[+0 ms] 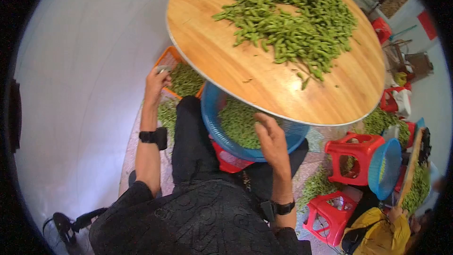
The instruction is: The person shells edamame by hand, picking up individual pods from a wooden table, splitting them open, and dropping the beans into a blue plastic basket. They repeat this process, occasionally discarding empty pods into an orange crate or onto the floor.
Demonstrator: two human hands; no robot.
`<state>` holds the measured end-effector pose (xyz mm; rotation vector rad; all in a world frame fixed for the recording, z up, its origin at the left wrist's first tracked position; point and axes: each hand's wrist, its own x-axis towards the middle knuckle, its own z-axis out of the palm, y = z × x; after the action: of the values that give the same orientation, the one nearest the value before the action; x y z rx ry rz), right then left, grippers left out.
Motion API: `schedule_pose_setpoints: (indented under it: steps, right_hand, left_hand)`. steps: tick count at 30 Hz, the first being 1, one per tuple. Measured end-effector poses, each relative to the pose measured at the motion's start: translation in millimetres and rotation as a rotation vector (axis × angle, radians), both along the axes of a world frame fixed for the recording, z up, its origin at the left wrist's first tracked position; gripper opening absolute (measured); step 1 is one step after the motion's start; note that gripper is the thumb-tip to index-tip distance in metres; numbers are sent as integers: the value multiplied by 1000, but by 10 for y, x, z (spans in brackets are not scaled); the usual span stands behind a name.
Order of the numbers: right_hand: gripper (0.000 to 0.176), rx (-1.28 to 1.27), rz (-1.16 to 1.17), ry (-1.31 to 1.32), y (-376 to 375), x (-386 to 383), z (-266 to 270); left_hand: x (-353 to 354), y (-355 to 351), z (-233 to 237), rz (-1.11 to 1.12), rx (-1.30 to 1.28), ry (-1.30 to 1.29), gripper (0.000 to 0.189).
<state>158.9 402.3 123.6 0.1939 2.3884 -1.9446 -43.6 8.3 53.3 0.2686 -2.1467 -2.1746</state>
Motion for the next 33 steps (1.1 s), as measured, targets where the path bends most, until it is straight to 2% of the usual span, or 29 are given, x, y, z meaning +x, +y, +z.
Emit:
schedule_pose_setpoints:
  steps: [2,4,6,8,10,11,13,14,16,17,19,20,22,23,25,26,28,29,31,33]
  right_hand:
    - [33,12,10,-104,54,-6,194]
    - [28,10,-16,-43,117,-69,242]
    - [23,-123,-109,-16,174,-181,359]
    - [23,-115,-167,116,298,-391,376]
    - [22,57,-240,88,359,-661,566]
    - [22,57,-239,93,378,-831,574]
    - [23,232,-243,247,382,-1194,501]
    - [23,232,-242,251,364,-1374,452]
    - [23,510,-219,473,277,-1694,365]
    - [23,509,-218,478,226,-1812,333]
    - [21,820,-243,460,132,-1986,286]
    - [21,819,-241,465,126,-2035,254]
    - [17,836,-242,543,111,-2106,196]
    - [17,835,-237,542,112,-2107,178]
    - [17,801,-235,565,122,-2062,218]
    - [17,801,-233,564,142,-2025,246]
    - [20,396,-149,430,170,-1894,311]
    - [20,394,-149,422,169,-1816,322]
    - [24,98,-113,388,180,-1644,335]
    - [24,98,-130,392,165,-1504,357]
  left_hand:
    - [47,55,53,-9,18,27,23]
    - [79,111,156,-1,20,54,22]
    - [93,158,251,50,5,108,22]
    - [76,200,319,54,-1,142,23]
    - [68,185,357,64,-78,110,21]
    - [76,193,379,65,-77,115,21]
    - [124,244,489,-1,-75,109,21]
    - [150,294,548,1,-75,113,21]
    - [225,515,765,-33,-31,170,20]
    - [257,634,884,-31,-32,175,20]
    - [311,884,1109,-99,-11,203,19]
    - [319,991,1182,-96,-12,207,19]
    - [317,1196,1275,-240,24,144,21]
    - [307,1312,1293,-236,24,141,21]
    - [249,1561,1317,-412,76,51,22]
    - [213,1690,1291,-411,77,49,22]
    - [157,1928,1191,-535,204,-24,21]
    - [138,2026,1164,-535,204,-32,21]
    - [114,2199,1115,-611,258,-61,20]
    - [107,2316,1076,-629,275,-67,20]
